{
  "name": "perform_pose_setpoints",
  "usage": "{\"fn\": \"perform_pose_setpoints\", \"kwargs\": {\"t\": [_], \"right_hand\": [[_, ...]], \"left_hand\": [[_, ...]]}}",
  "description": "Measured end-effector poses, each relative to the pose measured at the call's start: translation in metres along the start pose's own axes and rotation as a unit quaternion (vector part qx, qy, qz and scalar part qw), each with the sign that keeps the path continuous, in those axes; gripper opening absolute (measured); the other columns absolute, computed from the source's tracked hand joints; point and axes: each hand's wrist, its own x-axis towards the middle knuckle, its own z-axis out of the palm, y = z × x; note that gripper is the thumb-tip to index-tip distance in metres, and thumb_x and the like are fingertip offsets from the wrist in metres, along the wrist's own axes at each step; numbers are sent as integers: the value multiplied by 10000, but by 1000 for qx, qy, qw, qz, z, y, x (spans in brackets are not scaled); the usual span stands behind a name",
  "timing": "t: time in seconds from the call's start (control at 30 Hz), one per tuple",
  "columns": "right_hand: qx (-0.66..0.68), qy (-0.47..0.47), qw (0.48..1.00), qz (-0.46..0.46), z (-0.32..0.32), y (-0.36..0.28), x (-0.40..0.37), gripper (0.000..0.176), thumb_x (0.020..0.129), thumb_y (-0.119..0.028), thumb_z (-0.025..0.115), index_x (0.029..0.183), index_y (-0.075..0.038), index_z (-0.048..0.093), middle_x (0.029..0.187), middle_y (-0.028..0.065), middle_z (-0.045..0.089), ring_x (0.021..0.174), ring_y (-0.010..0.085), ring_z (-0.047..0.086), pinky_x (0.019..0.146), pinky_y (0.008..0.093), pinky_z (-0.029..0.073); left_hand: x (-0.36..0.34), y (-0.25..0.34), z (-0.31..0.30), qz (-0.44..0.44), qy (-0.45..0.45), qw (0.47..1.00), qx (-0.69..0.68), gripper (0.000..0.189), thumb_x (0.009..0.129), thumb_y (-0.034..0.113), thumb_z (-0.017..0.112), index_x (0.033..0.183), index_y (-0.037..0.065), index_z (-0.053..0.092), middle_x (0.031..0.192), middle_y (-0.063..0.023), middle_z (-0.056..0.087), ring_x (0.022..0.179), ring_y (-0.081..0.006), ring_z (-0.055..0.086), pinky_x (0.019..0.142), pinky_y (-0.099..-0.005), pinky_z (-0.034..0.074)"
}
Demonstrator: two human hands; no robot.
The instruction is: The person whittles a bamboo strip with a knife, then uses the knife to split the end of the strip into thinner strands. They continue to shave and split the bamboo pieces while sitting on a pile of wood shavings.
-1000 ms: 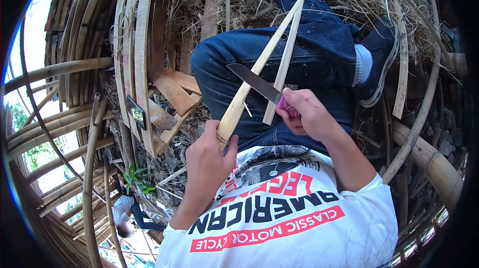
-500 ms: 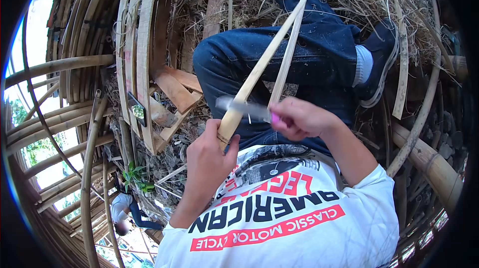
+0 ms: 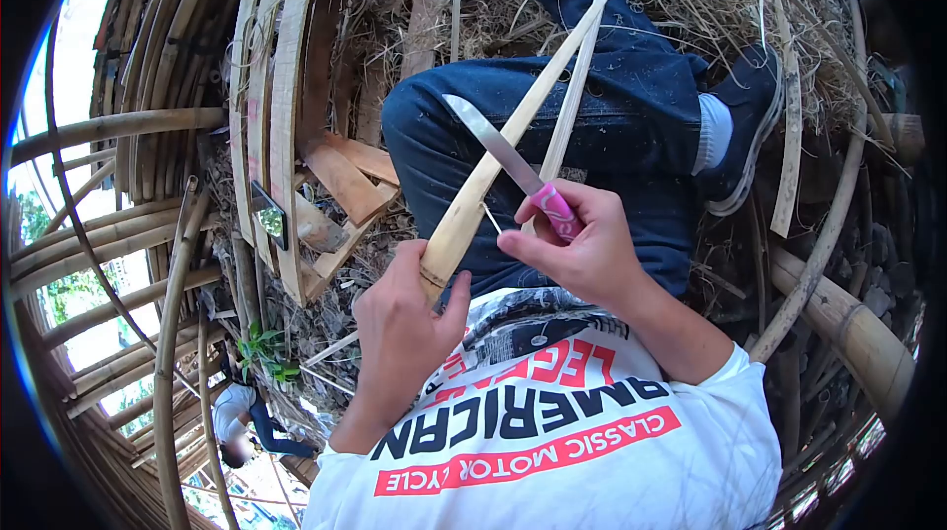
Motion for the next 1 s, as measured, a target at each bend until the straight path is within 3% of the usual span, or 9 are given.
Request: {"fn": "perform_pose_setpoints", "kwargs": {"t": [0.23,0.33,0.43,0.5,0.63,0.8,1.0], "right_hand": [[29,-10,1000,-3,4,12,5,204,776,-166,771,848,0,677,665,-3,606,595,18,507,512,195,381],[74,-38,994,68,-1,5,6,179,791,-166,753,841,-5,692,676,6,614,606,30,521,529,204,395],[163,-66,973,150,-3,1,9,183,814,-193,735,844,-19,690,677,11,618,555,24,504,484,192,372],[191,-73,965,165,-1,4,11,173,836,-150,700,896,2,644,675,36,605,399,-10,372,363,171,259],[198,-80,961,178,1,4,14,163,851,-160,684,839,-10,623,657,24,585,386,-1,361,364,174,267],[357,-174,884,246,-5,20,15,202,842,-215,716,829,-37,620,650,-2,572,410,11,385,370,179,268],[326,-189,896,235,-6,23,10,189,862,-208,705,845,-31,640,664,8,584,405,14,392,368,175,266]], "left_hand": [[-3,-3,1,3,2,1000,21,317,794,202,711,993,19,546,735,-173,623,611,-356,634,536,-409,489],[-3,-2,1,4,-1,1000,18,315,794,199,711,990,19,543,729,-172,620,610,-356,633,536,-408,489],[-3,-2,2,9,2,1000,21,319,794,199,712,991,19,538,727,-172,618,609,-358,632,535,-407,489],[-3,-3,2,9,-1,1000,24,320,794,200,712,991,20,536,728,-173,618,608,-358,631,534,-407,489],[-3,-4,2,13,-2,1000,24,323,796,204,713,994,23,533,730,-172,620,602,-358,631,529,-409,487],[-2,-5,3,8,-9,1000,8,295,810,201,701,973,30,524,711,-180,625,614,-372,634,533,-424,487],[-2,-8,4,-27,-42,999,21,267,826,195,681,932,34,496,676,-191,624,640,-389,635,545,-444,487]]}}
